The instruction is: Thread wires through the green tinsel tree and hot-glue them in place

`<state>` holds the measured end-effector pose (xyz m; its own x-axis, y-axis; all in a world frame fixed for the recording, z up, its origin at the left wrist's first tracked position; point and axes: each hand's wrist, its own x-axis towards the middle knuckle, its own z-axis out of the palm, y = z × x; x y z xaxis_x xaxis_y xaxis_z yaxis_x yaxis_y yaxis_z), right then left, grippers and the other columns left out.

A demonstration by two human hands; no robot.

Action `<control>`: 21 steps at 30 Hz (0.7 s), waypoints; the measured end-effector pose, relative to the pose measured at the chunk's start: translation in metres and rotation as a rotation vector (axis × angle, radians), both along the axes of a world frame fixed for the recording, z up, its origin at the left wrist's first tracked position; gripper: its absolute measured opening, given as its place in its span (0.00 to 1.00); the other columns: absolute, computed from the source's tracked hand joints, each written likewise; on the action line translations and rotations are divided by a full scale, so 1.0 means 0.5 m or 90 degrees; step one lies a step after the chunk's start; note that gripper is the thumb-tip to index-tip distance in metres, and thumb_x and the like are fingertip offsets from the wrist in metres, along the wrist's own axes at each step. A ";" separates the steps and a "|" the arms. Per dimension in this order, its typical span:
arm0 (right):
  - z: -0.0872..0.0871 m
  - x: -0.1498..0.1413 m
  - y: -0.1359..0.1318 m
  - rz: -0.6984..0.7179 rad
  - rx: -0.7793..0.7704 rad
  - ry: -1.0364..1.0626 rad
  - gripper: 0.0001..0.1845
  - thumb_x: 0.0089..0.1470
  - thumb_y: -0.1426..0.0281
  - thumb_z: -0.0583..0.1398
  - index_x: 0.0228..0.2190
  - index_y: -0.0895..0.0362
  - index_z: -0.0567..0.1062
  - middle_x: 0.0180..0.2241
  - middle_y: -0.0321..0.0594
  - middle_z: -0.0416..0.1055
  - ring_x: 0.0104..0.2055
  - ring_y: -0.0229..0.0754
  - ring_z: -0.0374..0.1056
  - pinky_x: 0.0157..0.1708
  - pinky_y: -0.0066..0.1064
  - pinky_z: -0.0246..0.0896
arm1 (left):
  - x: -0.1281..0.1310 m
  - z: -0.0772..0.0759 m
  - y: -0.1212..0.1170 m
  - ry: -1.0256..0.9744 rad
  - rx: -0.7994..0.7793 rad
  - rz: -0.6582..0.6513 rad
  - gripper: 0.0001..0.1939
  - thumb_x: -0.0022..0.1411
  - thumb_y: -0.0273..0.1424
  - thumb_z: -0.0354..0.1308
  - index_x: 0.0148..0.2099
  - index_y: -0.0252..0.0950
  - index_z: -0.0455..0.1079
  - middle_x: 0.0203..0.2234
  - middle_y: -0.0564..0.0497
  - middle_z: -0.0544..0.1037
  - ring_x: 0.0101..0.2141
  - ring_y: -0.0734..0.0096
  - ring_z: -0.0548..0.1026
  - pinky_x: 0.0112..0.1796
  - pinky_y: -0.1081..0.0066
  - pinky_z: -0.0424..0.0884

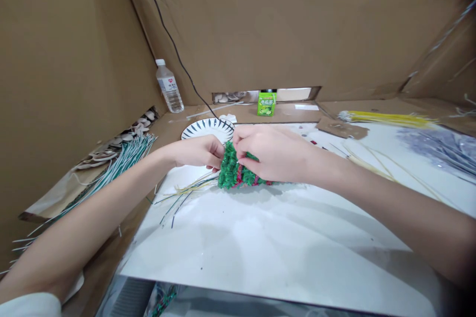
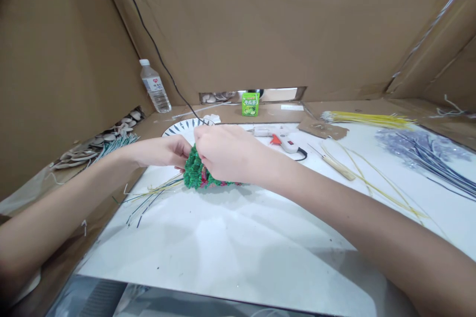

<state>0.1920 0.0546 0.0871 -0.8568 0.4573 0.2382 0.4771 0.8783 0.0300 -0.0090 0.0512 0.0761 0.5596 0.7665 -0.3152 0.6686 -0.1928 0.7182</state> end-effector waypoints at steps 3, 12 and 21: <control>-0.002 0.000 -0.001 0.021 0.038 -0.015 0.06 0.50 0.76 0.54 0.24 0.60 0.69 0.35 0.35 0.68 0.25 0.29 0.56 0.22 0.28 0.41 | 0.000 -0.004 0.001 -0.011 0.007 -0.002 0.06 0.46 0.22 0.51 0.23 0.31 0.69 0.16 0.56 0.67 0.21 0.80 0.62 0.24 0.76 0.58; -0.003 0.003 0.007 0.100 0.131 -0.064 0.09 0.52 0.76 0.52 0.24 0.61 0.70 0.35 0.37 0.65 0.20 0.28 0.41 0.20 0.29 0.36 | -0.011 -0.028 0.015 -0.131 -0.082 0.035 0.05 0.43 0.20 0.52 0.21 0.31 0.67 0.15 0.57 0.68 0.20 0.81 0.63 0.25 0.77 0.59; -0.012 0.008 0.046 0.144 -0.099 0.113 0.05 0.50 0.70 0.57 0.30 0.57 0.73 0.38 0.37 0.66 0.36 0.35 0.61 0.35 0.28 0.56 | -0.002 -0.018 0.006 -0.101 -0.062 0.059 0.06 0.44 0.21 0.53 0.22 0.30 0.71 0.15 0.56 0.69 0.20 0.80 0.64 0.26 0.78 0.62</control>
<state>0.1959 0.0776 0.0813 -0.8919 0.3032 0.3356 0.2555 0.9500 -0.1793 -0.0102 0.0543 0.0670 0.5367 0.7871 -0.3041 0.5578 -0.0604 0.8278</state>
